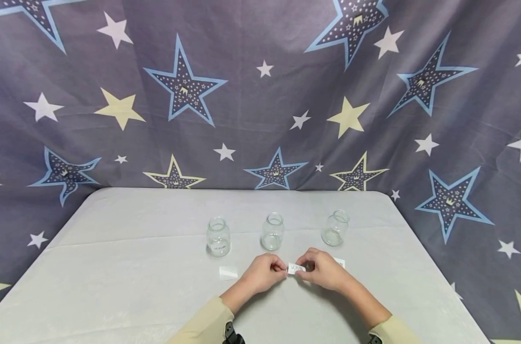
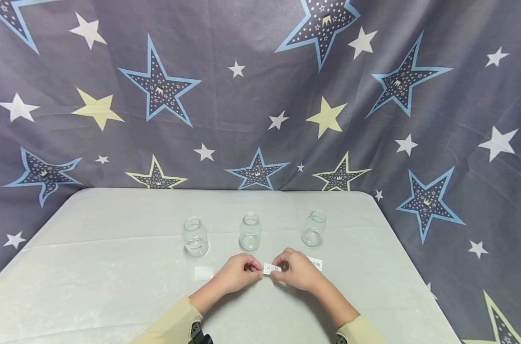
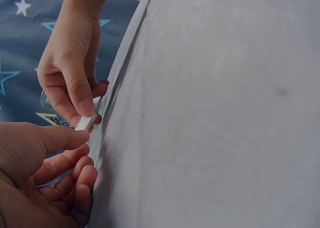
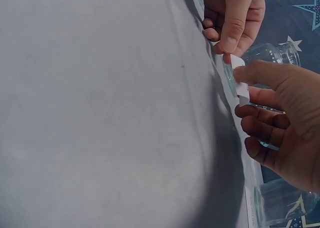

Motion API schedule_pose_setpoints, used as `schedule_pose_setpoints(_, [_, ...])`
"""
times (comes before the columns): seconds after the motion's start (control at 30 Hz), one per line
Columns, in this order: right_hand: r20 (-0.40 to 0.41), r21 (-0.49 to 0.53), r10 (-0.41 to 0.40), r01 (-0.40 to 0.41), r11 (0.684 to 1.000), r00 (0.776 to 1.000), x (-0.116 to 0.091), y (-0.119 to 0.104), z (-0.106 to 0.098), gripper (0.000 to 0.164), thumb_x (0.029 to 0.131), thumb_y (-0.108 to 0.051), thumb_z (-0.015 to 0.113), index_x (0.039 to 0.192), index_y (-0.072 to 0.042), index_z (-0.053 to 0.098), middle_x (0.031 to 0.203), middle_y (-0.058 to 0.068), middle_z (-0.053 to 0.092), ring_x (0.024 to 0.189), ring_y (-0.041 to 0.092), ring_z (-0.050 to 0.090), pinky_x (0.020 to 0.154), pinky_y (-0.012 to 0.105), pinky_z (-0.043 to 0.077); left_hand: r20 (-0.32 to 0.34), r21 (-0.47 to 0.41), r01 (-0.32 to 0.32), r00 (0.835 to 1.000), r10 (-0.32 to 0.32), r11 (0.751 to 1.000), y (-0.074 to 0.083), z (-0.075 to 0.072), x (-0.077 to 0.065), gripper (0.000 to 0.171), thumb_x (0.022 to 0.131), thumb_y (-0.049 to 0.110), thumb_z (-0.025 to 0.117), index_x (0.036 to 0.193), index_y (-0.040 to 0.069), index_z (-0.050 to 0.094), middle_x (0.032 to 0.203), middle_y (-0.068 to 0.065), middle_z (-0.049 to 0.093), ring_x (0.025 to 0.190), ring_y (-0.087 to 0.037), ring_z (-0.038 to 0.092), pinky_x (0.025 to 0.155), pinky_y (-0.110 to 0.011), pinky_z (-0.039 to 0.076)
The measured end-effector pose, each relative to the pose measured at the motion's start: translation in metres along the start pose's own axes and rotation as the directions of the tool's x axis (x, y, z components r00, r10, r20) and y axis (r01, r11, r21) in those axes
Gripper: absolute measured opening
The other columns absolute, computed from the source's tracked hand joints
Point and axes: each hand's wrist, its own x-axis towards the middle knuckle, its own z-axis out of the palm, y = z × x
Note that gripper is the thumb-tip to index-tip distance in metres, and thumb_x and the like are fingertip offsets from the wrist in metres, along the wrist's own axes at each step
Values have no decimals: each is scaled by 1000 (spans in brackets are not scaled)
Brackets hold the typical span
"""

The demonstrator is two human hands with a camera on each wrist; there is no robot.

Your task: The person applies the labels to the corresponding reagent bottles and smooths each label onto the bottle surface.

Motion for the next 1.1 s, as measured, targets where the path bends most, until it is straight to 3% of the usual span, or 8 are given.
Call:
schedule_pose_setpoints(0.53, [-29, 65, 22, -20, 998, 999, 1, 0, 1, 13, 79, -20, 74, 88, -11, 69, 84, -2, 62, 64, 0, 45, 57, 18, 41, 8, -37, -4, 1000, 5, 999, 4, -7, -4, 7, 82, 12, 65, 83, 6, 69, 77, -1, 66, 67, -2, 51, 63, -17, 44])
schedule_pose_setpoints(0.7, [-50, 62, 28, -25, 998, 998, 2, -3, 3, 14, 78, -20, 74, 89, -12, 70, 85, -2, 62, 64, 0, 44, 56, 18, 40, -21, -46, -3, 1000, 2, 999, 3, -7, -5, 8, 81, 11, 64, 82, 5, 69, 75, -1, 65, 66, -2, 51, 63, -17, 44])
schedule_pose_setpoints(0.9, [-167, 61, 35, -25, 998, 985, 4, -7, 8, 15, 77, -19, 76, 90, -12, 71, 87, -1, 63, 63, 2, 45, 55, 18, 40, -78, -45, 33, 996, -36, 998, 3, -7, -5, 8, 79, 9, 62, 80, 5, 69, 72, 0, 64, 63, -4, 50, 60, -18, 43])
schedule_pose_setpoints(1.1, [-305, 87, -18, 47, 995, 952, 6, -11, 12, 13, 74, -12, 77, 86, -10, 72, 84, 1, 63, 58, -4, 41, 52, 17, 40, -119, -22, 47, 992, -49, 999, 5, -9, -6, 10, 77, 9, 60, 79, 6, 70, 72, -1, 64, 64, -5, 50, 61, -19, 43])
